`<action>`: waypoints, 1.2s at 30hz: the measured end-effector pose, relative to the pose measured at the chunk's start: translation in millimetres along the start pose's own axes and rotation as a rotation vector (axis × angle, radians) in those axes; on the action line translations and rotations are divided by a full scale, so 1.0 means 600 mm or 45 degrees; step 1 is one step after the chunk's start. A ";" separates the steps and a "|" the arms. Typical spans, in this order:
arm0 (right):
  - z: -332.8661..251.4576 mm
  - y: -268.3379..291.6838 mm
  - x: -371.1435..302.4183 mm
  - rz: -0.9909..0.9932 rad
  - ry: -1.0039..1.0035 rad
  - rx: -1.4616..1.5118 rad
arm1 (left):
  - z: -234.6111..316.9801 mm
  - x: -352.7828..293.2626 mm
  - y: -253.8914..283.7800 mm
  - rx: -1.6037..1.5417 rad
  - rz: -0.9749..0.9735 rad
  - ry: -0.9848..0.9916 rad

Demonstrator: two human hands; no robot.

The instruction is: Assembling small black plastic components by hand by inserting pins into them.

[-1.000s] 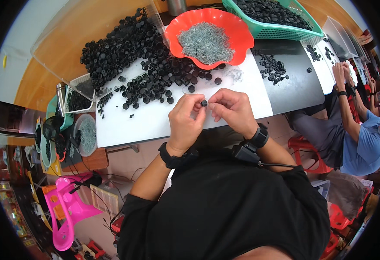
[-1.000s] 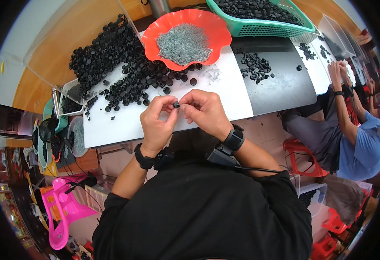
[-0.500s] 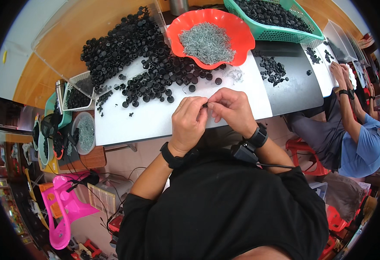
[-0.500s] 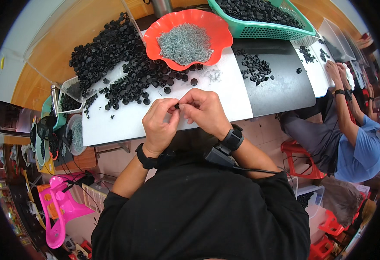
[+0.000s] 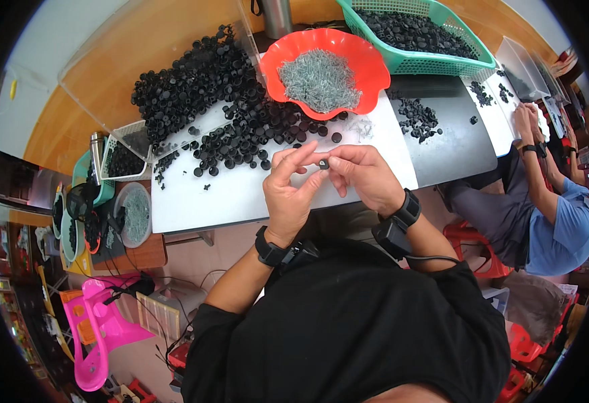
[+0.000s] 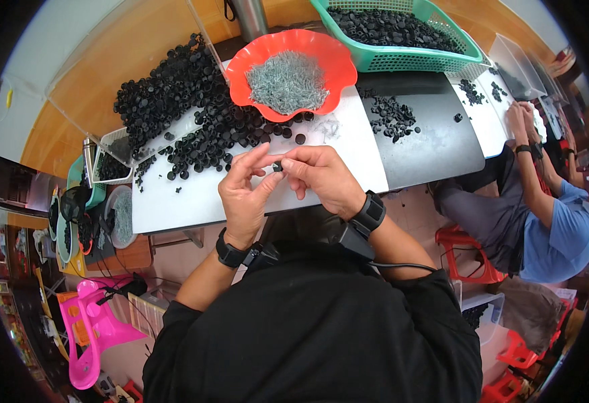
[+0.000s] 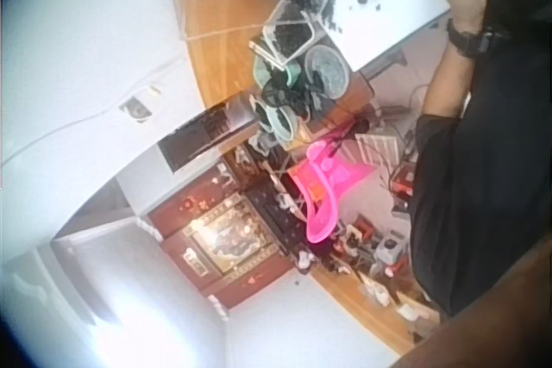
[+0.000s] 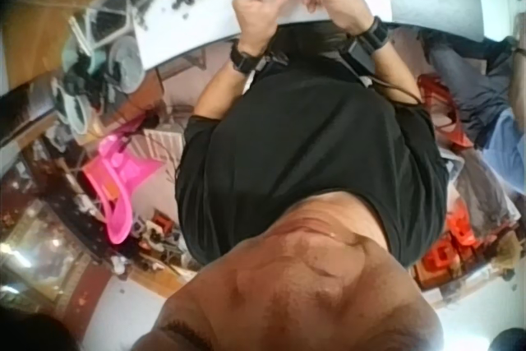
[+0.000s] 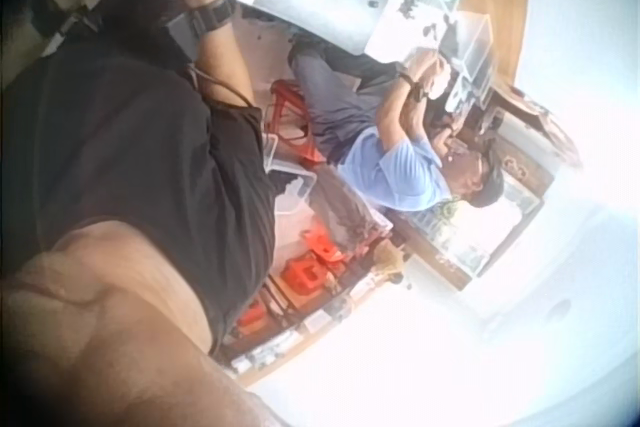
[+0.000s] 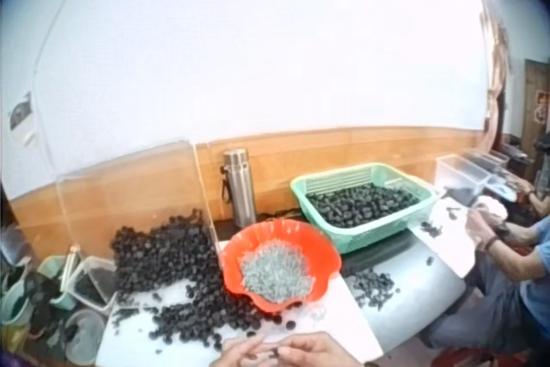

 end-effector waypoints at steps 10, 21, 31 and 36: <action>0.011 0.000 -0.002 0.001 -0.099 0.322 | 0.026 0.006 -0.002 0.132 0.040 -0.131; 0.015 -0.025 -0.005 -0.081 -0.032 0.458 | -0.014 -0.005 0.007 -0.343 0.135 0.170; -0.014 0.018 0.000 0.152 0.158 0.144 | 0.010 0.010 0.119 0.940 0.245 -0.051; -0.012 0.003 -0.003 0.118 0.214 0.111 | -0.008 0.014 0.102 1.189 0.130 0.017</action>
Point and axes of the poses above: each hand's wrist, its own x-axis towards the middle knuckle, its own y-axis out of the back of the hand, z = x × y, the point moved 8 cm from there along x, towards the middle knuckle, and after that the axes turned 6 degrees about z, right-handed, at the moved point
